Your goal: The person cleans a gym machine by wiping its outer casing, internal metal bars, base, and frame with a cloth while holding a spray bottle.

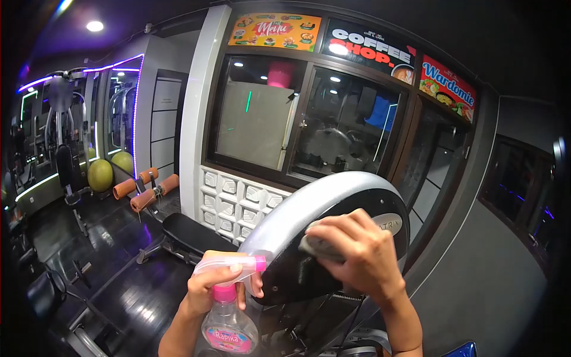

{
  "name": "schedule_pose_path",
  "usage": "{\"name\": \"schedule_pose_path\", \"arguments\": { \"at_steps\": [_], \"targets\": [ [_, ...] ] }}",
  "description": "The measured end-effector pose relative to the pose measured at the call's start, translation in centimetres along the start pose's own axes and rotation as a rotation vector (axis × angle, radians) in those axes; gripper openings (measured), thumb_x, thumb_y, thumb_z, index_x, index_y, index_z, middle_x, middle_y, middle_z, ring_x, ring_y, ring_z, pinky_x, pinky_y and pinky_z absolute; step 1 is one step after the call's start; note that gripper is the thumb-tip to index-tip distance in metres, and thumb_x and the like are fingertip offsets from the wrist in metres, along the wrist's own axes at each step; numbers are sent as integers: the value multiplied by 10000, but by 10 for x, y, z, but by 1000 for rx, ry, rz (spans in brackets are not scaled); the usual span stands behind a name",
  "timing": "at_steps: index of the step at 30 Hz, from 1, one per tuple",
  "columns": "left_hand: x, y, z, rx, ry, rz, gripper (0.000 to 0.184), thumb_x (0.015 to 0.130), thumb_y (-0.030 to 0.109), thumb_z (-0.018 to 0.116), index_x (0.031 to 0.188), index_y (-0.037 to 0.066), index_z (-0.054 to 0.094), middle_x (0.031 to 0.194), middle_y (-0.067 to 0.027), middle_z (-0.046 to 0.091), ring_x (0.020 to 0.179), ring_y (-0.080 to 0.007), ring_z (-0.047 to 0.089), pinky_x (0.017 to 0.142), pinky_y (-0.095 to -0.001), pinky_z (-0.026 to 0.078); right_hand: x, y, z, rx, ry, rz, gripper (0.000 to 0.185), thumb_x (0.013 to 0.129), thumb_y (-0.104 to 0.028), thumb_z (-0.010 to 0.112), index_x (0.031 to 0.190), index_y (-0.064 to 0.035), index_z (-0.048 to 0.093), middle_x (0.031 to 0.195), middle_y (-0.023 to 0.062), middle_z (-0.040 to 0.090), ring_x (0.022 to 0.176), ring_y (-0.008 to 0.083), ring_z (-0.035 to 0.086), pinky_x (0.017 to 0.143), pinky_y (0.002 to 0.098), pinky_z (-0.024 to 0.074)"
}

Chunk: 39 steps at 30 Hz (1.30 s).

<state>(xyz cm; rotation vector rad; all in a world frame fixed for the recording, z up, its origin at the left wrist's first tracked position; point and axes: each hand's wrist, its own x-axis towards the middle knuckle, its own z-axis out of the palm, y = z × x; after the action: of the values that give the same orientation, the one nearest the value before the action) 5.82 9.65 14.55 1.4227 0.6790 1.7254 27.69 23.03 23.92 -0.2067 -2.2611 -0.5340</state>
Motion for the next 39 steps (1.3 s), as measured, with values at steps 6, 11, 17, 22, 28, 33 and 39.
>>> {"name": "schedule_pose_path", "arguments": {
  "at_steps": [6, 11, 17, 22, 28, 33, 39],
  "targets": [
    [12, 10, -19, 9, 4, -16, 497, 885, 304, 506, 974, -163, 651, 837, -233, 684, 591, -265, 682, 478, -284, 540, 8, -34, 16, 72, -195, -178, 398, 681, -237, 836, 1057, -195, 713, 1031, -55, 675, 830, 154, 623, 574, 266, 551],
    [22, 1, -29, -51, -10, -65, 496, 896, 301, 508, 991, -166, 644, 843, -227, 682, 642, -286, 702, 490, -296, 552, 26, -6, -3, -5, -239, -74, 360, 661, -215, 843, 994, -222, 707, 1000, -58, 692, 888, 169, 646, 636, 305, 578],
    [26, -2, -27, -116, -18, -135, 485, 916, 289, 501, 1006, -166, 642, 858, -225, 680, 671, -287, 712, 484, -287, 561, 54, 19, -9, -3, -275, 9, 329, 640, -183, 818, 953, -175, 718, 938, -15, 696, 893, 216, 643, 760, 358, 553],
    [23, -5, -18, -150, 72, -67, 493, 910, 289, 508, 1002, -176, 643, 845, -239, 688, 622, -272, 700, 482, -283, 559, 76, 8, 14, 171, -375, -226, 331, 699, -243, 818, 987, -142, 690, 934, 22, 661, 939, 243, 611, 758, 374, 560],
    [24, -2, -11, -104, 126, -26, 531, 882, 337, 515, 937, -176, 636, 794, -254, 678, 538, -276, 677, 445, -296, 551, 92, 9, 19, 214, -505, -318, 329, 736, -248, 796, 1012, -111, 680, 966, 53, 675, 974, 262, 626, 789, 392, 566],
    [22, -6, -6, -77, 211, 14, 582, 898, 400, 511, 871, -169, 628, 772, -268, 677, 496, -268, 665, 413, -291, 545, 96, 50, -10, 194, -486, -119, 275, 740, -226, 772, 975, -91, 725, 975, 112, 713, 928, 332, 681, 840, 414, 547],
    [19, -6, 1, -39, 141, 45, 508, 935, 329, 500, 945, -157, 649, 818, -233, 688, 548, -224, 676, 486, -265, 553, 89, 98, -18, 220, -444, -40, 272, 718, -188, 774, 969, -92, 732, 985, 92, 708, 937, 312, 681, 868, 389, 542]
  ]
}}
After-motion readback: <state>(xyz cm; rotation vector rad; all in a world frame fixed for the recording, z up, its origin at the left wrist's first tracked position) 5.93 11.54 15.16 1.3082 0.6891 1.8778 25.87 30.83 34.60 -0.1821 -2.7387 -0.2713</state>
